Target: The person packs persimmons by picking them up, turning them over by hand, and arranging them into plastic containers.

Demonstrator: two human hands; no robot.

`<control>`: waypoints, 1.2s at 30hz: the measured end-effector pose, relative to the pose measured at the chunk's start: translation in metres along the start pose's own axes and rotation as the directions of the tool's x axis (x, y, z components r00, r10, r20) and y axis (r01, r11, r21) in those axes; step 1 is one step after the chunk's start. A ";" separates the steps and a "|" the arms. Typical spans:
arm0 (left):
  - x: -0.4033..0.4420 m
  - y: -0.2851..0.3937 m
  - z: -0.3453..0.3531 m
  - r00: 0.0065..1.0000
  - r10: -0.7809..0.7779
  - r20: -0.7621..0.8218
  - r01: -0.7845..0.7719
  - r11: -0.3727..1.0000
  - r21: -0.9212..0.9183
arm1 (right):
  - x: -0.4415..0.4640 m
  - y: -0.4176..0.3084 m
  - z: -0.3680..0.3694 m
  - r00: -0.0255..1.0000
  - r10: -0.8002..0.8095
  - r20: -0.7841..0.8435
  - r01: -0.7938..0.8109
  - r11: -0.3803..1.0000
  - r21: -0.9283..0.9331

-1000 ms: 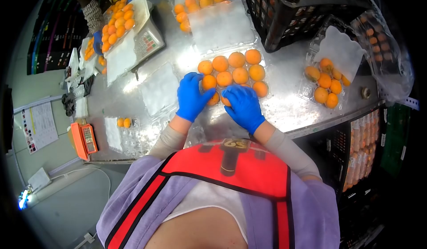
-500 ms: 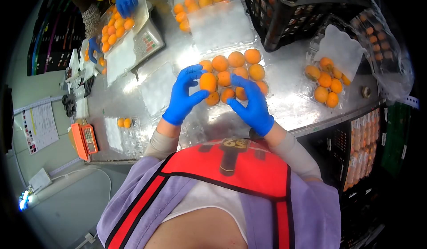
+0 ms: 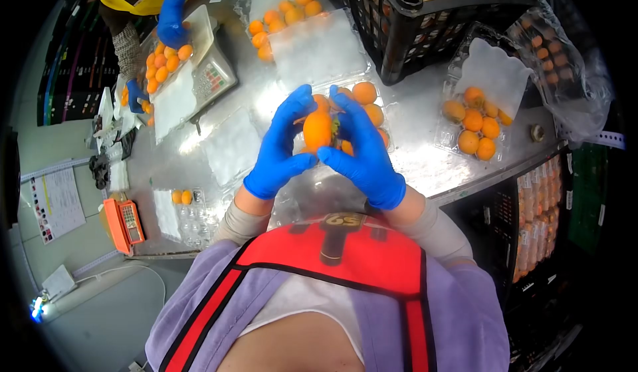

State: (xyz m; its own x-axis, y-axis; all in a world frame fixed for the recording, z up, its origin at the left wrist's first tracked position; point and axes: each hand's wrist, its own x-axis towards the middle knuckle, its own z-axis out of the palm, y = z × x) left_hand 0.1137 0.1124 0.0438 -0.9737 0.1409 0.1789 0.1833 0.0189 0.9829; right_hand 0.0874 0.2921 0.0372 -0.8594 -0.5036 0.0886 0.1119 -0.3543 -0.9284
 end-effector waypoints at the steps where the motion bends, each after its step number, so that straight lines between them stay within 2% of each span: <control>1: 0.000 0.000 0.001 1.000 -0.001 0.000 0.001 1.000 -0.001 | 0.000 0.001 -0.001 0.993 -0.110 -0.030 0.105 0.984 -0.147; 2: 0.000 0.000 0.001 0.996 -0.089 -0.003 0.088 0.987 -0.138 | 0.000 -0.001 0.000 0.994 -0.109 -0.031 0.103 0.984 -0.147; 3: 0.000 -0.001 0.002 0.984 -0.176 0.004 0.170 0.947 -0.271 | 0.001 -0.005 0.002 0.976 -0.211 -0.053 0.190 0.945 -0.264; 4: 0.001 0.000 0.003 0.984 -0.177 0.004 0.172 0.947 -0.272 | 0.001 -0.007 0.003 0.948 -0.313 -0.062 0.268 0.886 -0.379; 5: 0.002 0.002 0.004 0.970 -0.242 0.038 0.237 0.889 -0.392 | 0.000 -0.006 0.002 0.948 -0.311 -0.062 0.266 0.887 -0.378; 6: 0.003 0.002 0.004 0.951 -0.299 0.079 0.297 0.812 -0.502 | 0.000 -0.004 0.000 0.936 -0.350 -0.042 0.293 0.841 -0.455; 8: 0.004 0.002 0.003 0.943 -0.309 0.121 0.323 0.767 -0.555 | 0.000 -0.001 -0.003 0.923 -0.385 -0.018 0.319 0.788 -0.527; 10: 0.005 0.000 0.004 0.934 -0.317 0.164 0.349 0.717 -0.603 | 0.001 0.001 -0.006 0.868 -0.485 0.110 0.436 0.636 -0.636; 11: 0.006 -0.001 0.005 0.937 -0.309 0.164 0.345 0.734 -0.585 | 0.000 0.002 -0.007 0.868 -0.484 0.110 0.436 0.637 -0.635; 13: 0.006 0.000 0.006 0.939 -0.301 0.165 0.340 0.750 -0.567 | 0.000 0.002 -0.009 0.852 -0.485 0.199 0.461 0.514 -0.723; 14: 0.007 0.004 0.006 0.943 -0.297 0.149 0.329 0.778 -0.535 | -0.001 0.002 -0.008 0.852 -0.485 0.199 0.461 0.514 -0.723; 16: 0.007 0.012 0.008 0.947 -0.291 0.134 0.318 0.805 -0.502 | 0.000 -0.002 -0.004 0.866 -0.481 0.139 0.442 0.605 -0.662; 17: 0.007 0.017 0.008 0.955 -0.281 0.098 0.291 0.818 -0.496 | 0.000 -0.005 -0.003 0.866 -0.481 0.138 0.442 0.605 -0.662; 19: 0.006 0.018 0.007 0.961 -0.270 0.062 0.265 0.831 -0.489 | 0.001 -0.011 0.000 0.919 -0.395 0.011 0.345 0.789 -0.509; 21: 0.005 0.013 0.004 0.990 -0.138 0.018 0.134 0.916 -0.379 | 0.000 -0.006 -0.008 0.936 -0.352 -0.008 0.311 0.838 -0.448; 22: 0.004 0.012 0.003 0.990 -0.138 0.017 0.135 0.916 -0.379 | 0.001 -0.002 -0.011 0.951 -0.308 -0.024 0.276 0.881 -0.386; 23: 0.004 0.012 0.002 0.999 -0.055 -0.003 0.052 0.963 -0.263 | 0.001 0.001 -0.012 0.951 -0.308 -0.024 0.275 0.881 -0.385; 24: 0.004 0.011 0.002 0.999 0.032 -0.013 -0.033 0.989 -0.142 | 0.002 0.005 -0.012 0.973 -0.229 -0.031 0.217 0.950 -0.224; 25: 0.004 0.011 0.002 0.999 0.032 -0.013 -0.033 0.989 -0.142 | 0.002 0.006 -0.012 0.988 -0.149 -0.024 0.148 0.987 -0.056; 26: 0.003 0.012 0.002 0.998 0.054 -0.029 -0.056 0.996 -0.065 | 0.002 0.004 -0.010 0.989 -0.149 -0.024 0.148 0.987 -0.056; 27: 0.002 0.012 0.003 0.996 0.078 -0.042 -0.078 0.997 0.013 | 0.002 0.000 -0.007 0.999 -0.054 -0.002 0.054 0.996 0.071; 28: 0.002 0.012 0.002 0.996 0.078 -0.043 -0.077 0.997 0.013 | 0.002 -0.002 -0.005 0.999 0.039 0.032 -0.044 0.980 0.195; 30: 0.002 0.011 0.002 0.990 0.139 0.026 -0.141 0.973 0.180 | 0.001 -0.002 -0.003 0.997 0.070 0.034 -0.076 0.978 0.195; 32: 0.004 0.012 0.002 0.988 0.148 0.035 -0.152 0.966 0.207 | 0.001 0.000 -0.003 0.994 0.101 0.036 -0.107 0.975 0.194; 34: 0.006 0.014 0.003 0.986 0.158 0.044 -0.164 0.958 0.234 | 0.001 0.004 -0.004 0.996 -0.092 -0.012 0.092 0.995 -0.040; 35: 0.007 0.016 0.003 0.992 0.118 0.032 -0.122 0.980 0.156 | 0.001 0.005 -0.004 0.996 -0.092 -0.011 0.091 0.995 -0.040; 36: 0.008 0.016 0.002 0.997 0.077 0.024 -0.079 0.994 0.078 | 0.001 0.005 -0.003 0.981 -0.189 -0.037 0.180 0.970 -0.164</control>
State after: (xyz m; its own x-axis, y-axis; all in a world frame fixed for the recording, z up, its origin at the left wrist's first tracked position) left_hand 0.1091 0.1163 0.0611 -0.9532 0.1655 0.2532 0.2695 0.0847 0.9593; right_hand 0.0855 0.2922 0.0315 -0.8830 -0.3979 0.2489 -0.1286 -0.3049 -0.9436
